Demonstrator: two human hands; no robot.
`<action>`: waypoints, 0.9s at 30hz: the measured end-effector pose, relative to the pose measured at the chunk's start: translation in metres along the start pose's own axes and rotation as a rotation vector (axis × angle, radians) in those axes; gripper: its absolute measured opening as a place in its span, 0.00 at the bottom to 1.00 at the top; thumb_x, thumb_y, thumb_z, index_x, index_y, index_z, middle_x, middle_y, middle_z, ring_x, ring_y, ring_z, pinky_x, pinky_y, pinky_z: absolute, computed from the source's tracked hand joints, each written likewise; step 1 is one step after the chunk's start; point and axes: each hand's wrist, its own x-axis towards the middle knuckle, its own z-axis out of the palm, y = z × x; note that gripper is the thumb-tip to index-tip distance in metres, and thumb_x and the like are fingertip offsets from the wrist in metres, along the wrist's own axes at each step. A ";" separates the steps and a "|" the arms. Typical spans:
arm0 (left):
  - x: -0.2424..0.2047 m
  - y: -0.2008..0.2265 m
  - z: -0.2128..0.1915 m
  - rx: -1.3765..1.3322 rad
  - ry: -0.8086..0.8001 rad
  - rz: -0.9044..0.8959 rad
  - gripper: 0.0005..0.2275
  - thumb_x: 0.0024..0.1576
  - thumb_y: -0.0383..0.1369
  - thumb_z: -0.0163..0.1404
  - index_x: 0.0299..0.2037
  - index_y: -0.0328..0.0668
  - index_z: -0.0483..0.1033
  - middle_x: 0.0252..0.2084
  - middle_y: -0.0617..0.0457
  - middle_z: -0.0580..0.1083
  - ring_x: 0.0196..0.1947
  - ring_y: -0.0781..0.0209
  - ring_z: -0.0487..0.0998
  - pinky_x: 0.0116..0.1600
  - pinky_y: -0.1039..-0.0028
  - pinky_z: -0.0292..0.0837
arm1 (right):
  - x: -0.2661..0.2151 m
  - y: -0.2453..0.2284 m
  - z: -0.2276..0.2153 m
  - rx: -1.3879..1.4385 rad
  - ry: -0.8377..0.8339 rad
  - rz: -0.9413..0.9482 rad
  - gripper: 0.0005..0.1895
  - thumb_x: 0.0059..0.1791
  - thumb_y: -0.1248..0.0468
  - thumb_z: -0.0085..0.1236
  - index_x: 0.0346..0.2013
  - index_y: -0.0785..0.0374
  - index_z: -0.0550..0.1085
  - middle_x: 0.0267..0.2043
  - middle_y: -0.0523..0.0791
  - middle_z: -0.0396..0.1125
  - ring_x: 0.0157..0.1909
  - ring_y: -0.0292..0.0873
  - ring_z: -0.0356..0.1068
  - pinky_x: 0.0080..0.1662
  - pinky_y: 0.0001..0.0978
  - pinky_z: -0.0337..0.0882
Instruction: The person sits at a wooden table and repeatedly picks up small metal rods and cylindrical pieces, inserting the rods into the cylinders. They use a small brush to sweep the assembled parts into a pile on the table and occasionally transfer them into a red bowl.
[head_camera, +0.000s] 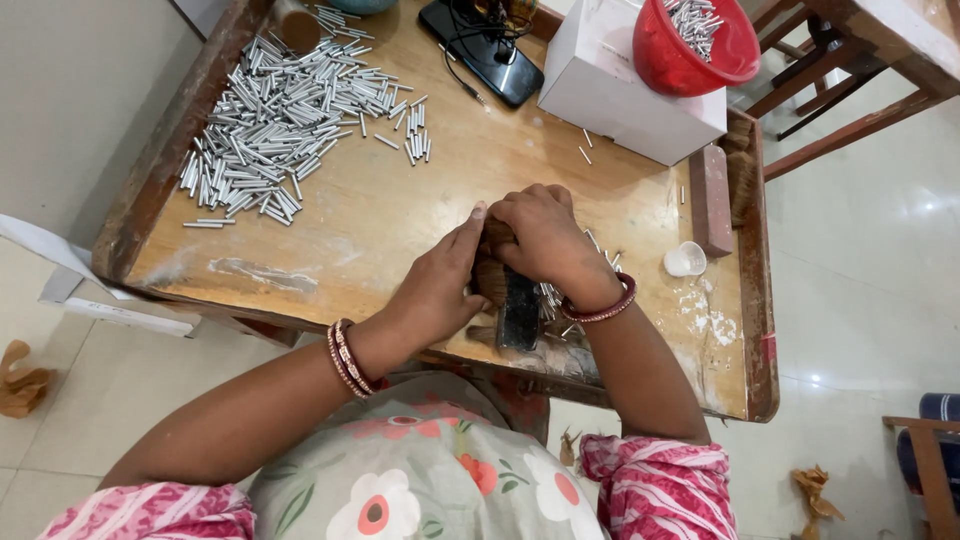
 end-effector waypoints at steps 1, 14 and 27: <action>-0.004 0.003 -0.001 -0.030 -0.011 -0.025 0.53 0.40 0.27 0.67 0.75 0.36 0.41 0.64 0.37 0.65 0.53 0.38 0.75 0.55 0.62 0.73 | -0.002 0.001 0.002 -0.019 -0.009 -0.009 0.16 0.39 0.64 0.62 0.42 0.58 0.78 0.45 0.45 0.72 0.56 0.53 0.65 0.61 0.50 0.57; -0.010 -0.003 0.051 -0.933 0.212 0.004 0.34 0.62 0.38 0.43 0.75 0.28 0.44 0.76 0.38 0.53 0.77 0.52 0.50 0.77 0.67 0.43 | -0.033 -0.007 0.010 -0.011 0.027 -0.002 0.22 0.41 0.58 0.66 0.49 0.56 0.76 0.57 0.48 0.65 0.67 0.53 0.58 0.69 0.66 0.40; 0.020 -0.011 0.060 -0.869 0.163 -0.009 0.34 0.67 0.49 0.36 0.76 0.29 0.43 0.77 0.42 0.51 0.77 0.55 0.51 0.76 0.69 0.45 | -0.117 -0.036 0.027 0.235 0.474 0.080 0.23 0.58 0.53 0.52 0.67 0.54 0.67 0.68 0.47 0.64 0.68 0.52 0.61 0.70 0.52 0.58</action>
